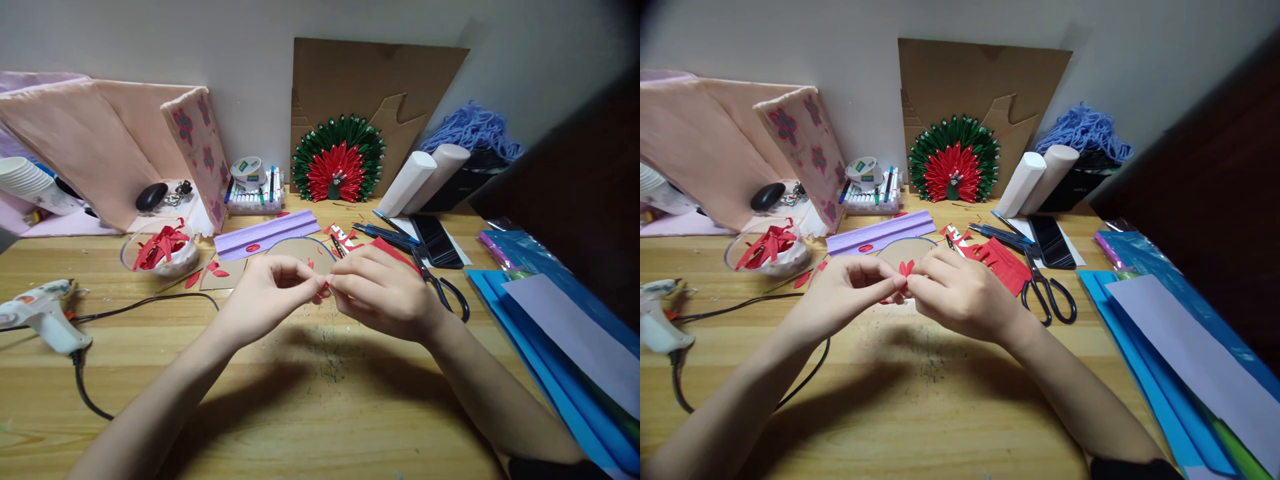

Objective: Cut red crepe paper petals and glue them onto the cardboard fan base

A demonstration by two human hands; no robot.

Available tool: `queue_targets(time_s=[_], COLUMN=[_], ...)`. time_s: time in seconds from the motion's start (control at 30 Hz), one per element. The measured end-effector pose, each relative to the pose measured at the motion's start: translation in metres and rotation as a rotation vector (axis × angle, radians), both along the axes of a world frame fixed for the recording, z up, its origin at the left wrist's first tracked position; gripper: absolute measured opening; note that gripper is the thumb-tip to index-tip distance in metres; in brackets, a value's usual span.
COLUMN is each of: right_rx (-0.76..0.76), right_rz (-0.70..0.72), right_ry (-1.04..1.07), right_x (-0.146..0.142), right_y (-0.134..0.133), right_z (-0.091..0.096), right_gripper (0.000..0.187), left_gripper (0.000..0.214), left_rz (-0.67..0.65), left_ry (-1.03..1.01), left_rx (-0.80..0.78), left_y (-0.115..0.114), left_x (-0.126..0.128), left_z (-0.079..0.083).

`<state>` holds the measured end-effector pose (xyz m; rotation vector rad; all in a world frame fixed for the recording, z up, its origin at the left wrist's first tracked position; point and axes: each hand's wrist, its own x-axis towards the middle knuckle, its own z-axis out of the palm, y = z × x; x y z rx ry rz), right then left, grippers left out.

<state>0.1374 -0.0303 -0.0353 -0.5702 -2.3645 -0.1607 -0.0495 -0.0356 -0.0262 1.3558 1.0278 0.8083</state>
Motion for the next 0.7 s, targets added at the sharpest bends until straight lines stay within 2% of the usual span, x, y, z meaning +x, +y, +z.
queue_targets(time_s=[0.2,0.33,0.5,0.7], right_rx=[-0.083,-0.129,-0.281,-0.281], right_rz=[0.014,0.008,-0.029,-0.037], right_ry=[0.043,0.083,0.147,0.127], right_x=[-0.0009,-0.0009,-0.0005,0.0011], right_y=[0.0051,0.0048,0.0042,0.0044], right_z=[0.0000,0.0007,-0.0006,0.0000], right_gripper=[0.008,0.006,0.006,0.007], left_gripper=[0.003,0.008,0.013,0.017], left_rz=[0.063,0.065,0.061,0.037], left_ry=[0.004,0.047,0.133,0.168], left_rx=[0.013,0.047,0.160,0.206], left_y=[0.0009,0.0000,-0.0004,-0.0015], left_x=[0.0022,0.0025,0.0026,0.0018], left_z=[-0.0056,-0.0065,-0.0078,-0.0098])
